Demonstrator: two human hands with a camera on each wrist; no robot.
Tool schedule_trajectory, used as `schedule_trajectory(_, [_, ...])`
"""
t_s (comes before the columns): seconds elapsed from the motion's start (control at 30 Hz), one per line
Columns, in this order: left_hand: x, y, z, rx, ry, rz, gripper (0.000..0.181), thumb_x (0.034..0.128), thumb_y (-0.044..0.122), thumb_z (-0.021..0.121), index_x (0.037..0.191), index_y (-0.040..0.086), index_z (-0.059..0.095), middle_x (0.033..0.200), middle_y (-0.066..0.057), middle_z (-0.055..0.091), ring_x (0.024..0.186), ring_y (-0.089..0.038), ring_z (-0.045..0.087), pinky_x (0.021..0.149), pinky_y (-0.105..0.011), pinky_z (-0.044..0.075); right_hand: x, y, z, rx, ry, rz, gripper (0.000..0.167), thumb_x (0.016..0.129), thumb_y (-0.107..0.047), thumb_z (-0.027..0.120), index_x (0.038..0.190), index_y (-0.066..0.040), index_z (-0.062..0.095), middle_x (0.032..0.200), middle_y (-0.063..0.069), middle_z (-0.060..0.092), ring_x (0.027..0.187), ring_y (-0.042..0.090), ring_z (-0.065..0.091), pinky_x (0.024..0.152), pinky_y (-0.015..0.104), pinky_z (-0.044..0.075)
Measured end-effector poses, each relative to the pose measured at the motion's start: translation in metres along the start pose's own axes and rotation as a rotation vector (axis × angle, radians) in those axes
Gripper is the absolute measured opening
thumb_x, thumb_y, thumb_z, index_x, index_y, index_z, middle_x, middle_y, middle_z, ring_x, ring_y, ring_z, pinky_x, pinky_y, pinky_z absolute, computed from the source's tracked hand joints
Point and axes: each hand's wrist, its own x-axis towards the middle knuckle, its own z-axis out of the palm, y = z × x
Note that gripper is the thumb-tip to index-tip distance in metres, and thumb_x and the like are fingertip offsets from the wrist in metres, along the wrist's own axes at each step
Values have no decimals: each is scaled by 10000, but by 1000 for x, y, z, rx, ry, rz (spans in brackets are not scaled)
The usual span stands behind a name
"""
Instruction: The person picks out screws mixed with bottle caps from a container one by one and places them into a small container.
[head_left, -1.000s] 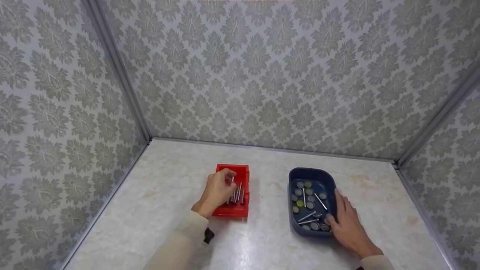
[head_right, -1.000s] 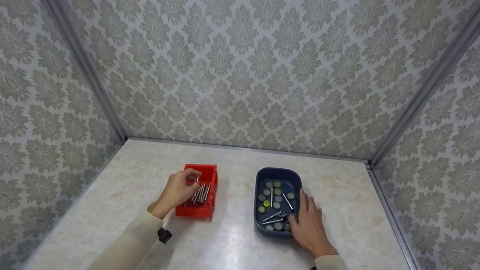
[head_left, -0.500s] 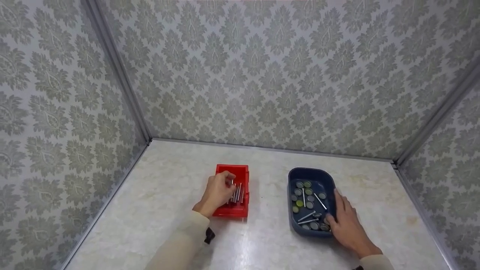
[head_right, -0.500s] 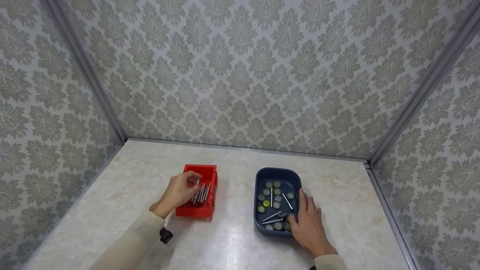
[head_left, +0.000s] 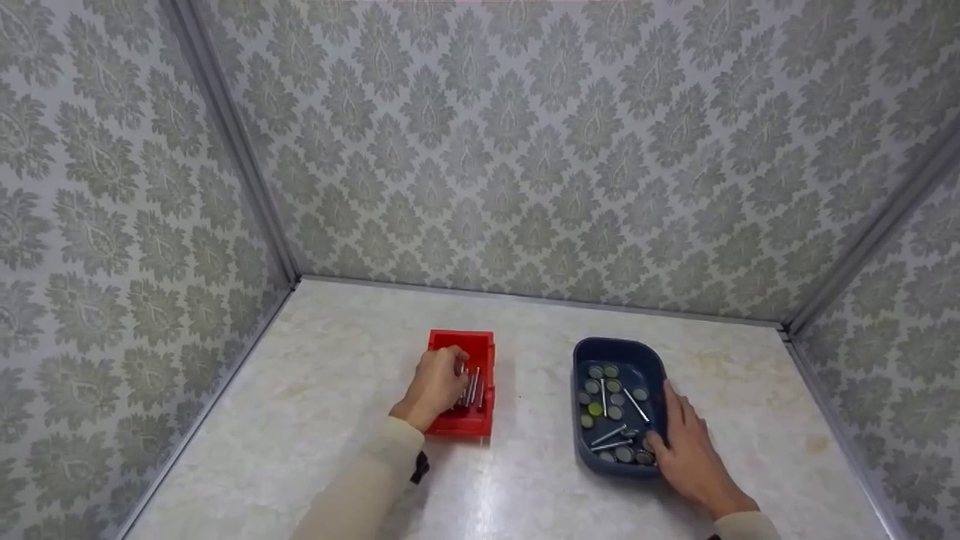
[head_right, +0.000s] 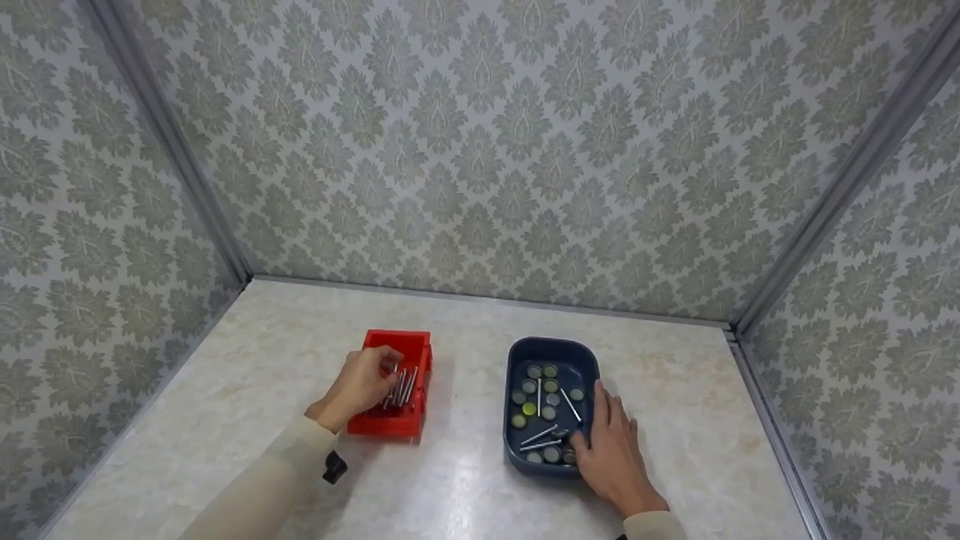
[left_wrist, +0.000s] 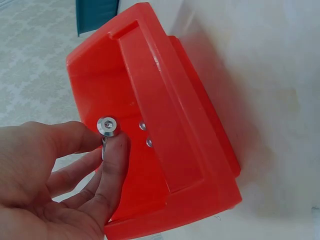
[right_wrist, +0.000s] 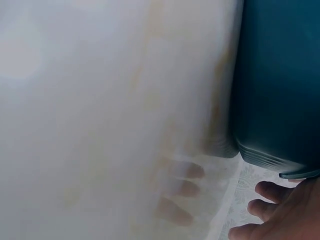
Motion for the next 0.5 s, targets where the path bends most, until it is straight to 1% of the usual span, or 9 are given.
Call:
schedule_trajectory(0.13, [2, 1, 1, 37, 2, -6, 378, 1073, 45, 805, 1447, 7, 768, 1420, -204, 814, 1161, -282, 773, 1151, -551, 656, 2, -2, 0, -7, 11, -18, 903, 1166, -220, 606, 1845, 21, 63, 1825, 420, 257, 1675, 657, 323, 1367, 846, 234])
schedule_trajectory(0.27, [2, 0, 2, 45, -6, -18, 391, 1080, 38, 797, 1468, 13, 760, 1468, -203, 800, 1226, -291, 779, 1179, -568, 631, 2, -2, 1, -3, 1, -7, 912, 1167, -233, 610, 1850, 7, 55, 1828, 408, 261, 1671, 642, 337, 1365, 833, 256])
schedule_trajectory(0.37, [2, 0, 4, 51, -19, -24, 396, 1086, 38, 790, 1480, 20, 755, 1488, -198, 793, 1247, -295, 777, 1186, -572, 624, 1, -1, 1, -1, -6, 2, 920, 1165, -237, 610, 1851, 3, 47, 1824, 411, 262, 1671, 648, 334, 1365, 838, 250])
schedule_trajectory(0.43, [2, 2, 5, 53, -28, -30, 398, 1088, 37, 788, 1484, 23, 751, 1485, -194, 794, 1237, -289, 774, 1186, -575, 622, 0, 0, 0, 4, 1, 2, 923, 1159, -229, 617, 1852, 0, 52, 1815, 404, 280, 1662, 642, 347, 1360, 838, 258])
schedule_trajectory(0.5, [5, 4, 6, 60, -29, -26, 392, 1089, 27, 783, 1479, 18, 751, 1455, -193, 804, 1192, -279, 772, 1173, -567, 636, 2, 1, -1, 6, 8, 3, 923, 1157, -222, 618, 1854, -6, 52, 1815, 397, 284, 1666, 634, 346, 1356, 841, 252])
